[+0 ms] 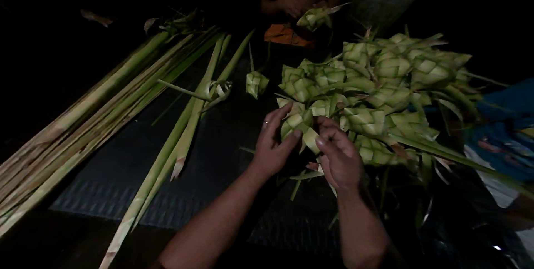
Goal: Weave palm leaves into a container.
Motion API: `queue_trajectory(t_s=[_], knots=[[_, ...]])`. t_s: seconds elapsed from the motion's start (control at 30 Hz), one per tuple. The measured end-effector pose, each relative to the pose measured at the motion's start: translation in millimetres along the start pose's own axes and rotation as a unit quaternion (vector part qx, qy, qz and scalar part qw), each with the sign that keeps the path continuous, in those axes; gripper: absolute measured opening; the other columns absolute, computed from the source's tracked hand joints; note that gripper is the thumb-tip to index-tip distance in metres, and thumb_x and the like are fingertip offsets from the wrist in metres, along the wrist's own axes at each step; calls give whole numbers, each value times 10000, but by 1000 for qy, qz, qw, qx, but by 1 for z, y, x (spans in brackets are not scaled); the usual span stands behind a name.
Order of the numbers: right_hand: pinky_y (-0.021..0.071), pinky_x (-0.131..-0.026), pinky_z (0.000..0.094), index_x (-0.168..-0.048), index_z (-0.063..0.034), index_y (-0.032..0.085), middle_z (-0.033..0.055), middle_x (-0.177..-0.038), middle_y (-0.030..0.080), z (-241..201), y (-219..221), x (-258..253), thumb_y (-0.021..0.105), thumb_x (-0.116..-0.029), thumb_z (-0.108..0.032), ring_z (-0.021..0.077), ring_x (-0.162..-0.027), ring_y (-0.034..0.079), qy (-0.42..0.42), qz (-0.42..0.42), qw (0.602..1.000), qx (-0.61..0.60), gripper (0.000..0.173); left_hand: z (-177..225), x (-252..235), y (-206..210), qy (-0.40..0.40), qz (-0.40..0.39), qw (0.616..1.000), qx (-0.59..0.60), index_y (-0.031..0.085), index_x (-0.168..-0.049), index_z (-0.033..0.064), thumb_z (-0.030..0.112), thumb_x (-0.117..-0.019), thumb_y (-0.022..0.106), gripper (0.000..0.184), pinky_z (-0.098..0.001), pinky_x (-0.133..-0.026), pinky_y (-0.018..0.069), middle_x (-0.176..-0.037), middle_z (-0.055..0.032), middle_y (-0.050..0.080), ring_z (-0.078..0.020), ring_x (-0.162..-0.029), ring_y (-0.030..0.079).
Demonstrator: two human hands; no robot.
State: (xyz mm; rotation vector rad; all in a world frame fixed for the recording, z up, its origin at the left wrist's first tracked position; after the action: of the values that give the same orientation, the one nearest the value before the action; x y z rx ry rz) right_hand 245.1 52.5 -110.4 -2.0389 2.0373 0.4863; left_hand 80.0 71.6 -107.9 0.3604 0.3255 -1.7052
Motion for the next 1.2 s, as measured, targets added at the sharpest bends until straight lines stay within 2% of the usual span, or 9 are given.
queue_trajectory(t_s=[0.1,0.3,0.47,0.73,0.8,0.9,0.93,1.1,1.2], knots=[[529,-970,269,-834,-196,653,-21,-1376,579,2,3,2,633,-952,-198,97,-1274,540,-25,-45,998,20,119,-6,2,0,-15,19,999,35,618,-1375,92,181,-967,654,419,-320,-977,538,-1387,-63,555,-133,-1214,574],[518,-973,246,-842,-176,641,-9,-1391,580,1,8,4,635,-955,-187,85,-1265,548,-53,-84,994,36,113,-2,5,-1,-50,54,994,83,687,-1241,92,115,-916,688,326,-305,-929,555,-1318,-42,605,-122,-1149,611],[534,-941,245,-849,-183,655,-2,-1399,584,6,5,1,643,-960,-208,93,-1230,575,-80,-96,992,20,114,0,6,0,-55,58,991,111,691,-1220,97,94,-921,690,300,-298,-917,559,-1304,-27,613,-114,-1137,616],[543,-920,234,-841,-189,654,-18,-1360,605,7,7,3,651,-933,-169,74,-1203,589,-60,-65,996,21,94,1,6,0,-83,58,988,117,695,-1197,122,115,-944,656,256,-291,-852,567,-1277,-22,612,-107,-1056,630],[555,-903,239,-931,-204,625,-41,-1326,623,7,9,3,636,-923,-137,66,-1165,613,-49,-33,998,16,68,0,5,0,-57,41,994,85,687,-1224,102,128,-960,656,267,-297,-913,554,-1310,-31,601,-103,-1124,612],[557,-902,262,-1233,-148,569,-40,-1240,653,6,14,3,610,-937,-101,70,-1075,640,-46,-6,999,24,303,0,8,5,-42,52,996,59,697,-1199,80,111,-951,668,252,-300,-935,551,-1303,-49,613,-116,-1153,608],[557,-922,258,-1283,-123,579,-34,-1224,662,4,17,3,611,-955,-97,66,-1078,642,-43,1,998,39,330,1,10,7,-33,61,996,54,702,-1181,69,94,-940,671,244,-294,-935,552,-1284,-54,622,-116,-1151,609],[555,-894,194,-1301,-11,606,20,-1187,669,-1,23,7,571,-1024,-120,16,-1036,643,-76,13,987,139,300,-1,14,14,-2,103,994,38,729,-1104,72,58,-917,693,191,-274,-922,549,-1200,-40,658,-112,-1114,621],[544,-951,212,-1347,29,560,63,-1232,657,1,27,10,572,-1022,-101,34,-1099,635,-102,42,980,169,350,-4,15,15,22,118,993,19,729,-1087,66,62,-905,715,183,-279,-926,546,-1180,-45,666,-121,-1113,620]])
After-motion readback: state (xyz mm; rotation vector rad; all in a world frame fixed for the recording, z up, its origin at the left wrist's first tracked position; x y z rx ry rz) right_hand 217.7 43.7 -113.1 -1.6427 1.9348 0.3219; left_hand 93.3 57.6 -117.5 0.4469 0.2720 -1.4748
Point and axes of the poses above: each hand's wrist, its own x-axis away from the middle knuckle, its own y-axis out of the palm, z = x × y, the point moved 2 cm from there along -x, towards the middle knuckle
